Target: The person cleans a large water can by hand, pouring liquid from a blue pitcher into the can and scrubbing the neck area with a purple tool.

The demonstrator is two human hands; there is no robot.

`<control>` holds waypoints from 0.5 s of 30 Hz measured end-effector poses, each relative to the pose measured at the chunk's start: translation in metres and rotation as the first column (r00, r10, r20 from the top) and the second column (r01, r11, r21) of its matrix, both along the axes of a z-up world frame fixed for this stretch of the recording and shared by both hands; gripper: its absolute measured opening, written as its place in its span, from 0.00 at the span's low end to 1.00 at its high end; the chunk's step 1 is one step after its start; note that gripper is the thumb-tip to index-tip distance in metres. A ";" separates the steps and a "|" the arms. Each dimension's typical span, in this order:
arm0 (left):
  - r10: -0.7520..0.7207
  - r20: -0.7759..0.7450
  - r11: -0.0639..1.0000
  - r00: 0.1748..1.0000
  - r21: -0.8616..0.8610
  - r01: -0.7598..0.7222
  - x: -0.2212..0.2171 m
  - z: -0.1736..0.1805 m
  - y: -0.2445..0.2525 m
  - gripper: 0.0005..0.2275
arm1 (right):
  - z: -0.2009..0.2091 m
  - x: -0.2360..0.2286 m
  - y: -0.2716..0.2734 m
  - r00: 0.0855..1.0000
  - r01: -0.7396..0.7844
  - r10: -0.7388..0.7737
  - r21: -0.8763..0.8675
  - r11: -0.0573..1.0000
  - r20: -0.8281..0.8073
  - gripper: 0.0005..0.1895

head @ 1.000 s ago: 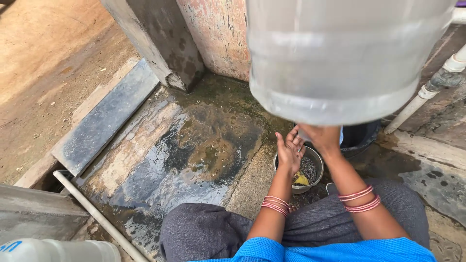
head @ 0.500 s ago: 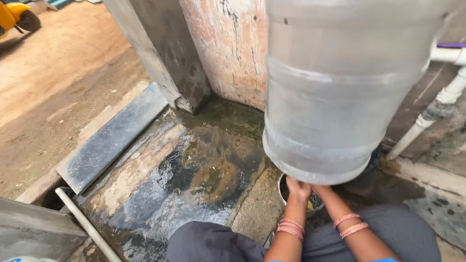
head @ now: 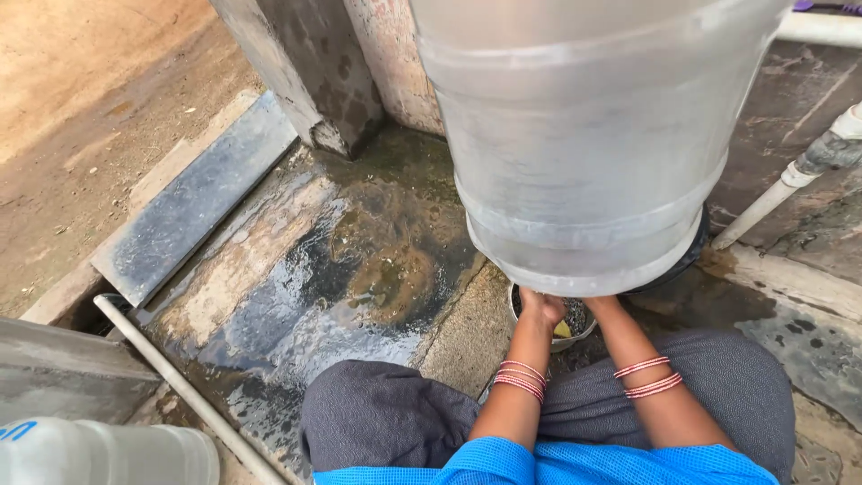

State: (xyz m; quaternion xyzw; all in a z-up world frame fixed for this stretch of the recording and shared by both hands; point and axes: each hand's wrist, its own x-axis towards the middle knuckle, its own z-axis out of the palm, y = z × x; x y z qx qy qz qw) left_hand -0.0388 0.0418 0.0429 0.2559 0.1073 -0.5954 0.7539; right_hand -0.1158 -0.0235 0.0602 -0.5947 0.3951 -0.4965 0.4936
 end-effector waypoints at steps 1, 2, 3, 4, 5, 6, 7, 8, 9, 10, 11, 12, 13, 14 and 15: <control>-0.024 0.048 0.997 0.999 0.069 0.021 0.002 -0.004 0.002 0.29 | -0.007 -0.005 -0.004 1.000 -0.014 0.013 -0.032 0.999 -0.021 0.19; -0.001 0.017 0.999 1.000 0.039 0.000 0.004 -0.008 0.004 0.28 | -0.014 -0.009 -0.006 0.998 -0.031 0.028 -0.068 0.997 -0.051 0.19; 0.021 -0.012 1.000 1.000 0.007 -0.021 0.007 -0.010 0.006 0.27 | -0.019 -0.013 -0.008 0.996 -0.053 0.044 -0.113 0.992 -0.074 0.19; 0.042 -0.043 0.999 0.998 -0.025 -0.043 0.006 -0.011 0.008 0.26 | -0.022 -0.018 -0.008 0.989 -0.097 0.073 -0.184 0.978 -0.129 0.19; 0.020 -0.063 1.000 0.998 -0.009 -0.020 0.007 -0.010 0.011 0.27 | -0.021 -0.021 -0.006 0.976 -0.150 0.100 -0.267 0.952 -0.193 0.18; -0.002 -0.083 1.000 0.997 0.006 0.003 0.008 -0.007 0.015 0.27 | -0.014 -0.024 -0.003 0.961 -0.201 0.113 -0.355 0.913 -0.254 0.18; -0.024 -0.101 0.999 0.995 0.019 0.026 0.013 -0.002 0.017 0.28 | -0.001 -0.024 0.002 0.939 -0.227 0.085 -0.415 0.881 -0.333 0.18; -0.041 -0.048 0.998 0.998 0.042 0.043 0.017 0.002 0.018 0.26 | 0.018 -0.023 0.008 0.913 -0.243 0.039 -0.463 0.852 -0.406 0.18; -0.059 0.004 0.996 0.998 0.065 0.058 0.021 0.006 0.019 0.24 | 0.043 -0.023 0.014 0.871 -0.251 -0.045 -0.521 0.816 -0.490 0.17; -0.078 0.056 0.993 0.995 0.089 0.073 0.026 0.007 0.022 0.22 | 0.072 -0.021 0.023 0.886 -0.243 -0.033 -0.523 0.817 -0.462 0.19; -0.035 0.068 0.999 0.997 0.035 0.033 0.034 0.008 0.028 0.22 | 0.105 -0.019 0.031 0.900 -0.236 -0.020 -0.528 0.816 -0.435 0.21; 0.008 0.079 1.000 0.997 -0.020 -0.007 0.044 0.010 0.036 0.22 | 0.137 -0.020 0.041 0.906 -0.251 -0.010 -0.555 0.793 -0.424 0.25; 0.052 0.088 0.996 0.995 -0.076 -0.045 0.054 0.017 0.043 0.21 | 0.170 -0.022 0.048 0.912 -0.262 -0.001 -0.583 0.769 -0.411 0.29; 0.088 0.081 0.996 0.993 -0.003 -0.088 0.065 0.029 0.050 0.26 | 0.201 -0.023 0.052 0.864 -0.309 0.008 -0.516 0.799 -0.504 0.30; 0.127 0.072 0.988 0.989 0.079 -0.132 0.077 0.043 0.065 0.30 | 0.228 -0.022 0.058 0.803 -0.354 0.030 -0.435 0.828 -0.596 0.32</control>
